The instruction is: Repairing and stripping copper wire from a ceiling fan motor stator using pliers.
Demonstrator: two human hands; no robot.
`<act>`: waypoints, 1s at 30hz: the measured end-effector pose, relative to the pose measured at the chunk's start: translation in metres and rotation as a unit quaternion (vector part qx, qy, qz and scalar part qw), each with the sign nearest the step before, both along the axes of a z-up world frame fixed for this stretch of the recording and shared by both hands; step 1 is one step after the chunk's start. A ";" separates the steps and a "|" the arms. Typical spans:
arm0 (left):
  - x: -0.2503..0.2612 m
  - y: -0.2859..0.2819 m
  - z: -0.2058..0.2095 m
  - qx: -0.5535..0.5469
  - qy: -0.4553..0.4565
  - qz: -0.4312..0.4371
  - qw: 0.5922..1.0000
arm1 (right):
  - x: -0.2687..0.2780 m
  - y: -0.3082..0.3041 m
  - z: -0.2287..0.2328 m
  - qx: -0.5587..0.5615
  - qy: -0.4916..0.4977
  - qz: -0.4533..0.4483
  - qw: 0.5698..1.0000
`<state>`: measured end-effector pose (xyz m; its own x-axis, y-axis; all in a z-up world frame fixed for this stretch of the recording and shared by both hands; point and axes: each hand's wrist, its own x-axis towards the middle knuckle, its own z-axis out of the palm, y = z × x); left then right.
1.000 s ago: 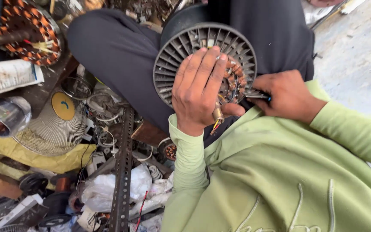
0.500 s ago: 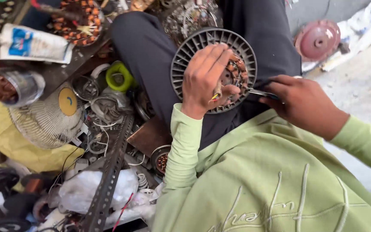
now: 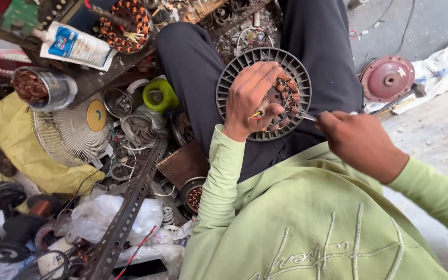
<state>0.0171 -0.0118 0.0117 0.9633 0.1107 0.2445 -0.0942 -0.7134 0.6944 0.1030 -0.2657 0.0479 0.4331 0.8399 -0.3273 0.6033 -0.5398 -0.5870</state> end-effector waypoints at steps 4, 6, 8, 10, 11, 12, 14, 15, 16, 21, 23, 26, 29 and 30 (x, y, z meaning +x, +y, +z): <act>0.002 -0.001 -0.001 0.016 0.005 -0.010 1.000 | 0.002 -0.001 -0.006 -0.014 0.009 -0.007 1.000; 0.006 0.001 0.000 0.035 0.011 -0.027 0.999 | 0.003 -0.004 -0.016 0.043 0.013 -0.005 0.999; 0.006 0.001 0.000 0.034 0.014 -0.022 0.999 | -0.001 -0.004 -0.018 0.068 0.008 -0.008 0.998; 0.010 0.004 -0.001 0.035 0.013 -0.018 0.999 | -0.001 -0.002 -0.019 0.095 -0.001 -0.012 0.995; 0.010 0.005 -0.001 0.040 0.017 -0.029 0.999 | 0.000 -0.001 -0.017 0.102 0.042 -0.035 0.993; 0.011 0.006 -0.001 0.045 0.021 -0.039 0.998 | 0.000 0.000 -0.016 0.108 0.085 -0.058 0.989; 0.012 0.009 -0.004 0.051 0.021 -0.038 0.998 | -0.004 0.005 -0.016 0.086 0.044 -0.038 0.995; 0.011 0.010 -0.005 0.057 0.023 -0.041 0.997 | -0.007 0.007 -0.016 0.064 0.005 -0.021 0.998; 0.011 0.009 -0.006 0.056 0.024 -0.037 0.997 | -0.001 0.007 -0.016 0.063 0.006 -0.017 0.998; 0.010 0.009 -0.005 0.078 0.001 -0.028 0.997 | 0.008 0.013 -0.013 0.063 0.038 -0.006 0.997; 0.009 0.010 -0.007 0.083 0.000 -0.029 0.996 | -0.006 0.008 -0.020 0.040 0.001 0.001 0.999; 0.007 0.007 -0.009 0.091 -0.001 -0.036 0.995 | -0.005 0.009 -0.015 0.008 -0.013 0.013 1.000; 0.007 0.006 -0.006 0.095 -0.002 -0.044 0.994 | 0.010 0.014 -0.010 0.019 0.024 0.036 0.999; 0.008 0.007 -0.004 0.094 -0.001 -0.045 0.995 | 0.017 0.017 -0.010 0.037 0.040 0.055 0.997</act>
